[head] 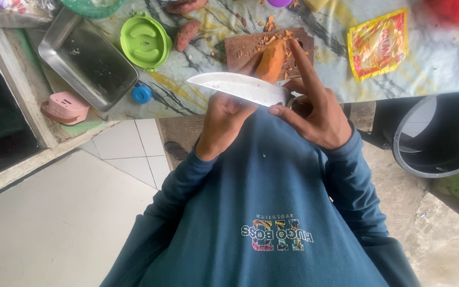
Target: The person peels a sweet potato with a knife, then slices it into small pieces on a wooden cutting board. The sliced pieces are placed into a metal bowl. The person then picks up a second sweet potato and begins peeling it.
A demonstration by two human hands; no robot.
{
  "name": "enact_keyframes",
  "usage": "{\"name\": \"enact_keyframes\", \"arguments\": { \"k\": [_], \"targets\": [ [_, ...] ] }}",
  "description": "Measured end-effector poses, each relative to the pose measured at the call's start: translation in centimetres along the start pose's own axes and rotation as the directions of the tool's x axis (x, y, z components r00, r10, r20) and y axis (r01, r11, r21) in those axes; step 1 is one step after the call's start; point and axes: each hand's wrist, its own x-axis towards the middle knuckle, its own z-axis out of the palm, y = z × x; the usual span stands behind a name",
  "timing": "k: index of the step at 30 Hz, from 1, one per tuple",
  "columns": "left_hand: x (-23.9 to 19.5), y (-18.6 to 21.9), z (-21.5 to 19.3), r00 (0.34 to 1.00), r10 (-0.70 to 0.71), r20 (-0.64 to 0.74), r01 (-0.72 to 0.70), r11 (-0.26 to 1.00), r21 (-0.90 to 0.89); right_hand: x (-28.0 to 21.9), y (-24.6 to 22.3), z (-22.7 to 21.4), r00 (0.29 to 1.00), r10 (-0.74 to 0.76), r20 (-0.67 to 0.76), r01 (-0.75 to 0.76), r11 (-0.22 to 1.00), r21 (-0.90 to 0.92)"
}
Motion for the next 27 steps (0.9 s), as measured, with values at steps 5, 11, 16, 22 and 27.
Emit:
{"name": "enact_keyframes", "arguments": {
  "k": [5, 11, 16, 22, 27],
  "targets": [
    [0.2, 1.1, -0.3, 0.999, -0.048, 0.001, 0.048, 0.993, 0.107, 0.5, 0.4, 0.1, 1.0, -0.016, 0.002, 0.016, 1.0, 0.002],
    [0.8, 1.2, -0.7, 0.998, -0.045, 0.036, 0.042, 0.996, 0.079, 0.9, 1.0, -0.2, 0.999, -0.048, 0.002, 0.048, 0.998, -0.037],
    [1.2, 0.7, -0.8, 0.997, -0.034, 0.073, 0.036, 0.999, -0.029, 0.6, 2.1, -0.4, 0.995, -0.095, -0.011, 0.093, 0.992, -0.084],
    [1.5, 1.7, -0.6, 0.992, -0.003, 0.124, 0.022, 0.988, -0.153, 1.0, 3.8, -0.8, 0.998, -0.056, -0.042, 0.05, 0.99, -0.134],
    [1.7, 2.7, -0.7, 0.991, 0.019, 0.133, -0.001, 0.991, -0.133, 0.3, 3.7, -2.4, 0.993, 0.032, -0.111, -0.036, 0.999, -0.034]
  ]
}}
